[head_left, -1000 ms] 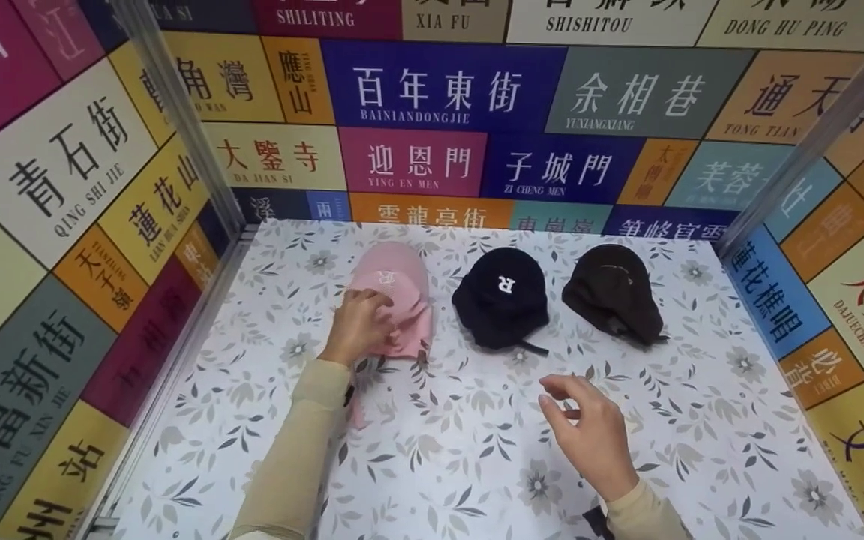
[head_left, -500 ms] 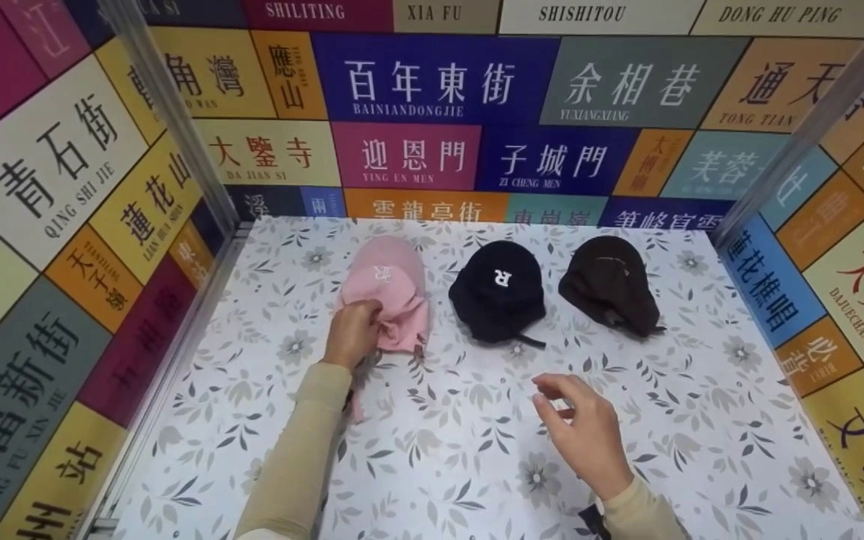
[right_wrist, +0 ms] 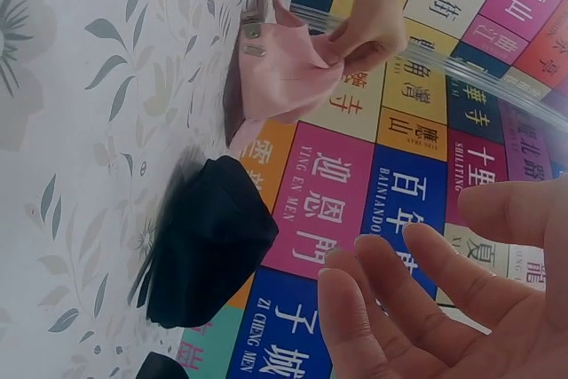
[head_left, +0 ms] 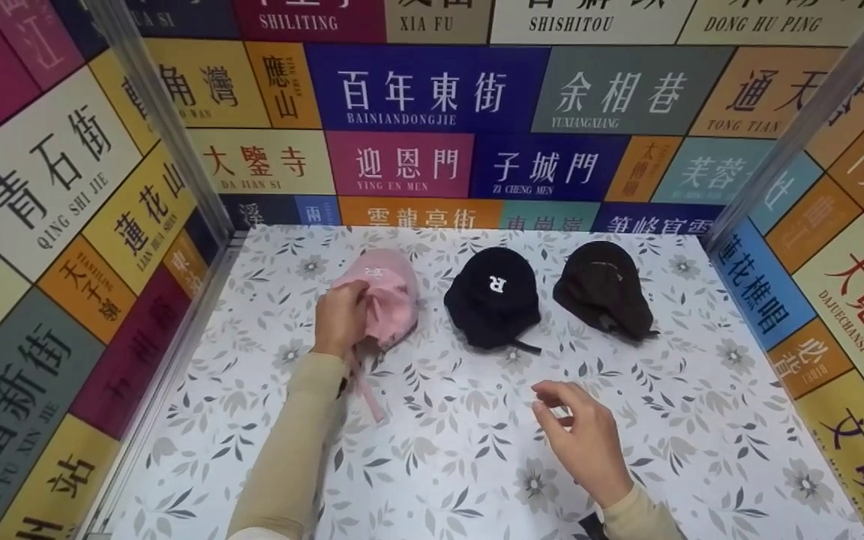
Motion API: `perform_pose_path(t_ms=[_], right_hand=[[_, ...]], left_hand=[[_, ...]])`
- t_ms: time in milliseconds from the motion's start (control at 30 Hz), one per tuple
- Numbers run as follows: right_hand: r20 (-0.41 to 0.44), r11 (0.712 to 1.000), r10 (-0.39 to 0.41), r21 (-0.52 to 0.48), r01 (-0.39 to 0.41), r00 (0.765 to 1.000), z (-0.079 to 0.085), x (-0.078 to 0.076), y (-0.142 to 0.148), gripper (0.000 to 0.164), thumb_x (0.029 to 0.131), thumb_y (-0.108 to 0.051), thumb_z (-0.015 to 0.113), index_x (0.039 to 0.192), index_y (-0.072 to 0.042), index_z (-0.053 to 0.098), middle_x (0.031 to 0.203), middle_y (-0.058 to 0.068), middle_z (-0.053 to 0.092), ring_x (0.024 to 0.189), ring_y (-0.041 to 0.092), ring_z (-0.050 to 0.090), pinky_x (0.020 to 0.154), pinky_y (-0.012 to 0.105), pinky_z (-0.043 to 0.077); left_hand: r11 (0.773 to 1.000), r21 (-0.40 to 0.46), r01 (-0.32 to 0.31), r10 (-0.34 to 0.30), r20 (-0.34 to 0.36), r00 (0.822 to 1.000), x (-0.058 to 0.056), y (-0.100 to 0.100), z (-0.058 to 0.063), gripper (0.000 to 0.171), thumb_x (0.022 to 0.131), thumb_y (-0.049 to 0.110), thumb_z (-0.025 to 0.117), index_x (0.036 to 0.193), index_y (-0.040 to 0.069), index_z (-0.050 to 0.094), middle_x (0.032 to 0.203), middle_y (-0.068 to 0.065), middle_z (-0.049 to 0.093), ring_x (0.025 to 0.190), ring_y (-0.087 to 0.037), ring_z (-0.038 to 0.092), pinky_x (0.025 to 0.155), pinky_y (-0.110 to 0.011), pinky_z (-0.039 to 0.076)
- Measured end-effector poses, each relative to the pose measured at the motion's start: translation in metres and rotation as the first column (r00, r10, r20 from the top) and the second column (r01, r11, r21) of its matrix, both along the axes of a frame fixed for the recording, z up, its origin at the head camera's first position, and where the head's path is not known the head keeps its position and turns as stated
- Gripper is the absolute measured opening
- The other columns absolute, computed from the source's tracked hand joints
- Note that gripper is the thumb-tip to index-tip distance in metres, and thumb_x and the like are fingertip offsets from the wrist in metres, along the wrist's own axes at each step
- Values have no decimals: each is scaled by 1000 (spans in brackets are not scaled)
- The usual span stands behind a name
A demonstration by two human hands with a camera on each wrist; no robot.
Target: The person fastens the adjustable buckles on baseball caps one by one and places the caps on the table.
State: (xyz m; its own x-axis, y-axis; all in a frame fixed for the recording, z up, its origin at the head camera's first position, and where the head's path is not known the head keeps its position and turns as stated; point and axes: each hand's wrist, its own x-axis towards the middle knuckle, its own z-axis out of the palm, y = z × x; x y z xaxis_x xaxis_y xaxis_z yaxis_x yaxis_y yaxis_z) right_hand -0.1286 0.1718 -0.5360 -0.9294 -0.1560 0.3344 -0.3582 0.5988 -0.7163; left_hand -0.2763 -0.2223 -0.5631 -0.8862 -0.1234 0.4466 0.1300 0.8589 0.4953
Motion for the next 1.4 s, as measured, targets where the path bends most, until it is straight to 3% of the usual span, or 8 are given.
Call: perform_pose_path(t_ms=[300, 567, 900, 1167, 1400], right_hand=[[2, 1000, -9, 1, 9, 1000, -2, 1, 3, 26, 90, -16, 77, 112, -30, 72, 107, -19, 68, 94, 12, 68, 68, 31, 58], [21, 1000, -27, -3, 27, 999, -4, 4, 7, 26, 91, -16, 77, 112, -30, 72, 109, -17, 68, 95, 9, 67, 69, 32, 58], [58, 1000, -25, -12, 26, 998, -6, 6, 10, 26, 91, -18, 76, 112, -32, 71, 109, -15, 69, 95, 6, 66, 70, 37, 59], [44, 999, -45, -10, 45, 998, -5, 7, 12, 26, 90, -17, 77, 111, -31, 72, 107, -15, 69, 94, 7, 66, 68, 33, 58], [17, 999, -52, -9, 52, 999, -5, 6, 17, 24, 91, -18, 77, 112, -28, 72, 105, -18, 68, 94, 5, 66, 68, 31, 58]], left_hand=[[998, 35, -49, 54, -157, 986, -1, 0, 21, 17, 92, 7, 72, 108, 9, 77, 104, -8, 75, 95, -28, 72, 85, -41, 57], [997, 60, -45, 61, -306, 950, 0, 3, 41, 19, 88, 5, 75, 107, 8, 78, 104, -10, 75, 93, -29, 73, 84, -40, 57], [996, 63, -63, 81, -347, 934, 4, 8, 63, 18, 87, 4, 76, 105, 9, 78, 103, -10, 75, 91, -28, 73, 85, -40, 57], [999, 33, -39, 49, -395, 917, 20, 29, 105, 17, 90, 7, 75, 106, 10, 78, 104, -11, 75, 90, -27, 74, 81, -38, 59], [1000, -3, 10, -10, -485, 875, 43, 54, 143, 15, 91, 7, 73, 105, 9, 78, 102, -9, 76, 89, -26, 73, 80, -37, 58]])
